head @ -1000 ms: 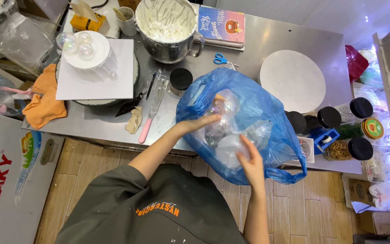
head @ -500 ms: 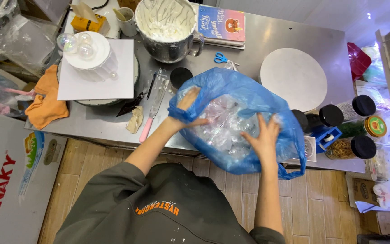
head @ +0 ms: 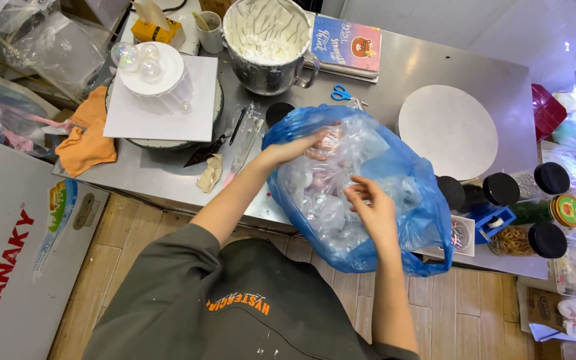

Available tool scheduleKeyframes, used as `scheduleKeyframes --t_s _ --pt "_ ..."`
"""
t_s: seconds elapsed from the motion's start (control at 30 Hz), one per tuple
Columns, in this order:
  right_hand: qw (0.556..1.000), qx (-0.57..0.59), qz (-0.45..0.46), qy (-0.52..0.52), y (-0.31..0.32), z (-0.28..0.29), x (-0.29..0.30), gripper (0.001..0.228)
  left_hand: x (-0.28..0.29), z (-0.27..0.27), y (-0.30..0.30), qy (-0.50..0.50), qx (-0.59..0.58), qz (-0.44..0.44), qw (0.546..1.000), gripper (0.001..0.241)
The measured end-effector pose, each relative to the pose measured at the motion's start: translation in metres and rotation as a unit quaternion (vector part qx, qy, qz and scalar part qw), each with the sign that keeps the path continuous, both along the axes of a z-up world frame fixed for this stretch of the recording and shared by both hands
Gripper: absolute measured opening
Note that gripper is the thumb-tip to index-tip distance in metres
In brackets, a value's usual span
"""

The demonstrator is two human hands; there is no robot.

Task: The recorder collects plastic bubble decorations from a storage area, brings them to a workbench, sorts them, and then selects sign-based toppers from a shelf.

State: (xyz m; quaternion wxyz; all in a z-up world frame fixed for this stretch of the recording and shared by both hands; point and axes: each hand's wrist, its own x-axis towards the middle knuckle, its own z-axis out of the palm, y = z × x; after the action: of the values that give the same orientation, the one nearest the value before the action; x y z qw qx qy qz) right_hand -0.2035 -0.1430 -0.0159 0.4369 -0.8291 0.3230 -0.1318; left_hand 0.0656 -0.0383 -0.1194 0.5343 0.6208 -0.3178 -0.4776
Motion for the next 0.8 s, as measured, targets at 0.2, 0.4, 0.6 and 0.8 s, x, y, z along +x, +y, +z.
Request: scheduleKeyframes --t_s 0.2,0.4,0.6,0.8 --pt "0.964 -0.160 0.170 -0.124 -0.046 -0.084 0.013 0.042 -0.024 0.021 0.003 -0.090 -0.173 0.135 0.972 0.050" --pt "0.921 -0.378 0.072 0.050 -0.090 -0.086 0.000 0.047 -0.048 0.019 -0.008 -0.558 -0.108 -0.170 0.805 0.021" --pt "0.940 -0.307 0.116 0.089 -0.111 -0.091 -0.008 0.076 -0.091 -0.040 -0.088 -0.637 0.096 -0.025 0.764 0.063" --pt "0.977 -0.072 0.102 0.170 -0.120 -0.099 -0.027 0.066 -0.099 0.002 -0.081 -0.681 -0.131 -0.176 0.699 0.092"
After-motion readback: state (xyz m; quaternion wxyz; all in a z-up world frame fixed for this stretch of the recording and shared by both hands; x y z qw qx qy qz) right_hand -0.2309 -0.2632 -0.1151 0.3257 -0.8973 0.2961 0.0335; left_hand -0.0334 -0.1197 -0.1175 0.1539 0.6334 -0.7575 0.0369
